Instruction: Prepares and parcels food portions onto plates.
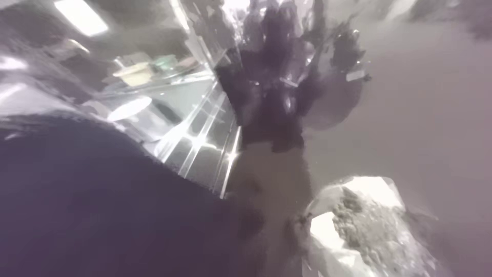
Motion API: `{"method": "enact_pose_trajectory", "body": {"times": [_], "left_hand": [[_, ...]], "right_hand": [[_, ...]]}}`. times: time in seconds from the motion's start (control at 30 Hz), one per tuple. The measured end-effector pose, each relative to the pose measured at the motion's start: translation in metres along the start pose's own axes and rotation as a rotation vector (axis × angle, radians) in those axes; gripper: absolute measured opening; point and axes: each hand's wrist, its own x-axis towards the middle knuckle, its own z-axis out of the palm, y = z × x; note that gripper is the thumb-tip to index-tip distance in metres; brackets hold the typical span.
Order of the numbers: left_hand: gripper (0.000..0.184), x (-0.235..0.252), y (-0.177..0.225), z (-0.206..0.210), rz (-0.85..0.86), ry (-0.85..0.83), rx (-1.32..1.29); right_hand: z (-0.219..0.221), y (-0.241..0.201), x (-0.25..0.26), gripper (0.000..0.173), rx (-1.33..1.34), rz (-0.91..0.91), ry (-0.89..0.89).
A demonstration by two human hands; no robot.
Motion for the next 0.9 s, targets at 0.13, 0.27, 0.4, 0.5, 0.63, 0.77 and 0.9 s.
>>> {"method": "enact_pose_trajectory", "body": {"times": [0.13,0.27,0.4,0.5,0.63,0.77,0.9], "left_hand": [[0.012,0.163,0.022,0.011,0.081,-0.070,0.041],[0.022,0.295,0.038,0.002,0.229,-0.112,0.124],[0.022,0.395,0.100,-0.027,0.190,0.085,0.019],[0.019,0.442,0.145,-0.072,0.225,0.349,-0.074],[0.018,0.491,0.187,-0.157,0.252,0.637,-0.047],[0.017,0.536,0.221,-0.250,0.182,0.887,0.195],[0.026,0.567,0.229,-0.350,0.130,1.026,0.294]], "right_hand": [[-0.023,-0.113,0.141,0.032,0.193,0.263,-0.035],[0.045,-0.088,0.332,0.034,0.156,-0.515,0.123],[0.051,-0.210,0.511,0.040,-0.061,-0.288,-0.183],[0.065,-0.322,0.598,0.040,0.006,-0.709,-0.075],[0.102,-0.488,0.699,0.035,0.035,-1.204,-0.089],[0.136,-0.668,0.685,0.034,0.171,-1.293,-0.250],[0.208,-0.830,0.688,0.031,0.237,-1.615,-0.392]]}}
